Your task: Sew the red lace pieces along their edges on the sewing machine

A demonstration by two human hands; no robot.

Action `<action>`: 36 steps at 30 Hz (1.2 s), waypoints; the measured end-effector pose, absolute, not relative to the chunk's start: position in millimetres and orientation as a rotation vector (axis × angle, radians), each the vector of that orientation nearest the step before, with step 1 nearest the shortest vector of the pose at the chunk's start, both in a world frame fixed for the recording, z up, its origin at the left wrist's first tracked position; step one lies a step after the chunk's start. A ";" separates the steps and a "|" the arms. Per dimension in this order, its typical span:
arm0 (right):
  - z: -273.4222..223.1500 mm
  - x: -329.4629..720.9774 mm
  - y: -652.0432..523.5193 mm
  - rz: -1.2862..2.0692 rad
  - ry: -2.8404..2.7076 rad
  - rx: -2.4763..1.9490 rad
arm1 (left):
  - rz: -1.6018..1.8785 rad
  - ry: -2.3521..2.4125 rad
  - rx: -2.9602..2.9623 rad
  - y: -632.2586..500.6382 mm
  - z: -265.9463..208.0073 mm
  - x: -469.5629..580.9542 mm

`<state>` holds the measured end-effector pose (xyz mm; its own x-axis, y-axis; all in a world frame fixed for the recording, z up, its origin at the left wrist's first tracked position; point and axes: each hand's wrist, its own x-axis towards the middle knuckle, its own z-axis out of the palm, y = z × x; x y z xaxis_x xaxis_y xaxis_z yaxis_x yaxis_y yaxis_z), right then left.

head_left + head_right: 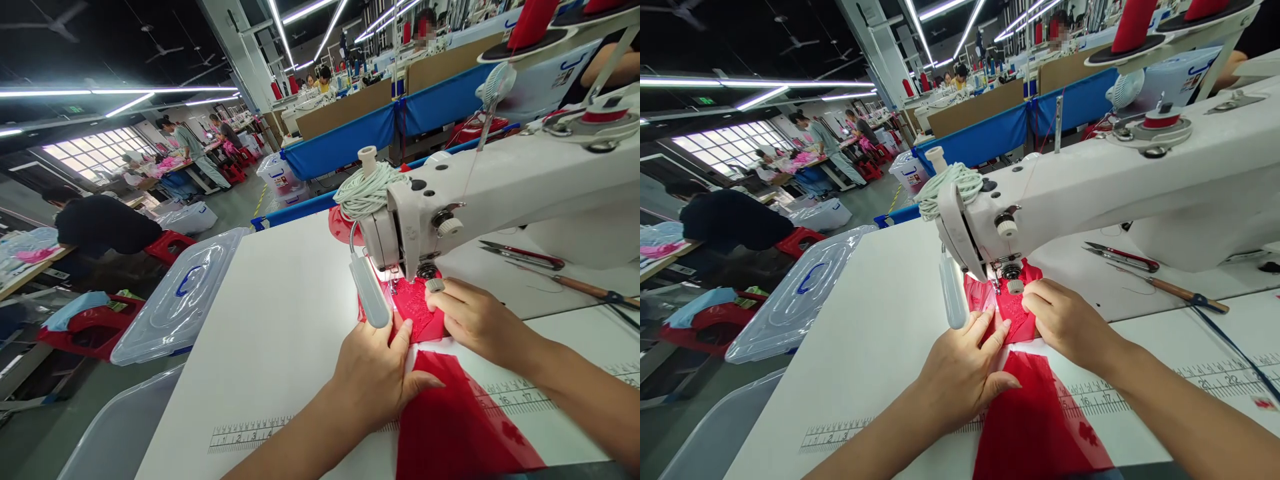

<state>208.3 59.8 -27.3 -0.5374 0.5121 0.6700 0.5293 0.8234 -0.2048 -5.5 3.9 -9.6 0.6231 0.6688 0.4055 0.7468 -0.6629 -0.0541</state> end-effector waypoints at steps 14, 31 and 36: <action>-27.3 208.6 64.0 -0.055 -2.242 -0.789 | -0.446 -1.226 -2.630 8.7 -16.8 -8.4; -36.1 211.1 68.7 -0.057 -2.265 -0.855 | -0.356 -1.201 -2.533 -0.4 -18.9 -3.2; -35.7 209.8 70.6 -0.056 -2.232 -0.849 | -0.368 -1.218 -2.505 0.6 -22.4 -5.0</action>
